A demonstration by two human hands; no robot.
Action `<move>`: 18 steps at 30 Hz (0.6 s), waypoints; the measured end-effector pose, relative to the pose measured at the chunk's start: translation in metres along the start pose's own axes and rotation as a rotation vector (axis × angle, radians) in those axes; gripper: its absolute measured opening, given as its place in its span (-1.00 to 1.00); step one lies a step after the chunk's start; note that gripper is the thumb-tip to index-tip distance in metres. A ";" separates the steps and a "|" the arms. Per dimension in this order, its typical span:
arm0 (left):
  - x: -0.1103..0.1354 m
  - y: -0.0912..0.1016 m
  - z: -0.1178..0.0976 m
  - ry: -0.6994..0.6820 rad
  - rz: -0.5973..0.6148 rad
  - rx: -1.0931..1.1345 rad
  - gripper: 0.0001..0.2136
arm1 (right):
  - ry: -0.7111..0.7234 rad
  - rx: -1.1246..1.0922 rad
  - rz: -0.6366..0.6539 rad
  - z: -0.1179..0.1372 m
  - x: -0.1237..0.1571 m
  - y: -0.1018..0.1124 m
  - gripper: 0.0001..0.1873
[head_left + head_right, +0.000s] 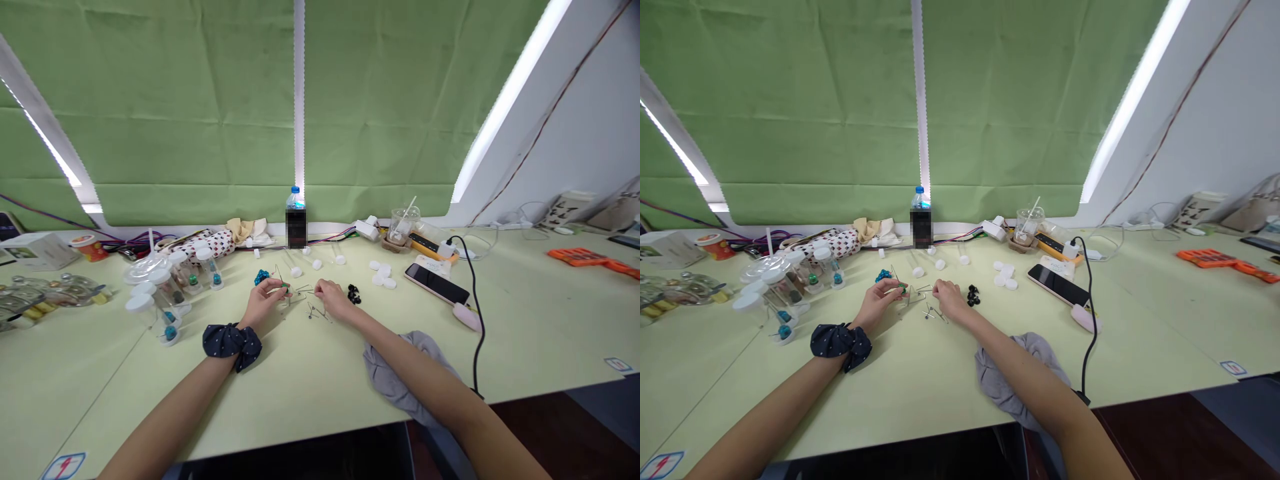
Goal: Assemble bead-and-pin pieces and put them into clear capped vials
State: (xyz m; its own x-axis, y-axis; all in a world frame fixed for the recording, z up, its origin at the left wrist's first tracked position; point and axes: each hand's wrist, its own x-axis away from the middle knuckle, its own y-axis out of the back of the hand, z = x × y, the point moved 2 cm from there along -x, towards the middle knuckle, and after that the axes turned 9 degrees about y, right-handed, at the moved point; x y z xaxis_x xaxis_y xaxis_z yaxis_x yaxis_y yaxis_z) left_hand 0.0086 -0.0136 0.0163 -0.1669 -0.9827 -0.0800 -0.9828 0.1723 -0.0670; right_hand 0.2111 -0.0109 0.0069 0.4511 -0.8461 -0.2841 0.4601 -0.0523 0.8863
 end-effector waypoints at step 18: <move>0.001 0.000 -0.001 0.011 -0.005 0.011 -0.67 | 0.236 -0.221 0.063 -0.003 0.014 0.032 -0.85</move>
State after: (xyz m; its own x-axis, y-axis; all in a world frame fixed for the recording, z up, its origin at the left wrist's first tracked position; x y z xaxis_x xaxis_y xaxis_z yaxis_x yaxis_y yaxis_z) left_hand 0.0084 -0.0147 0.0171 -0.1625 -0.9843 -0.0688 -0.9827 0.1677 -0.0788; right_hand 0.2342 -0.0225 0.0299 0.6368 -0.6962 -0.3313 0.5687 0.1341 0.8115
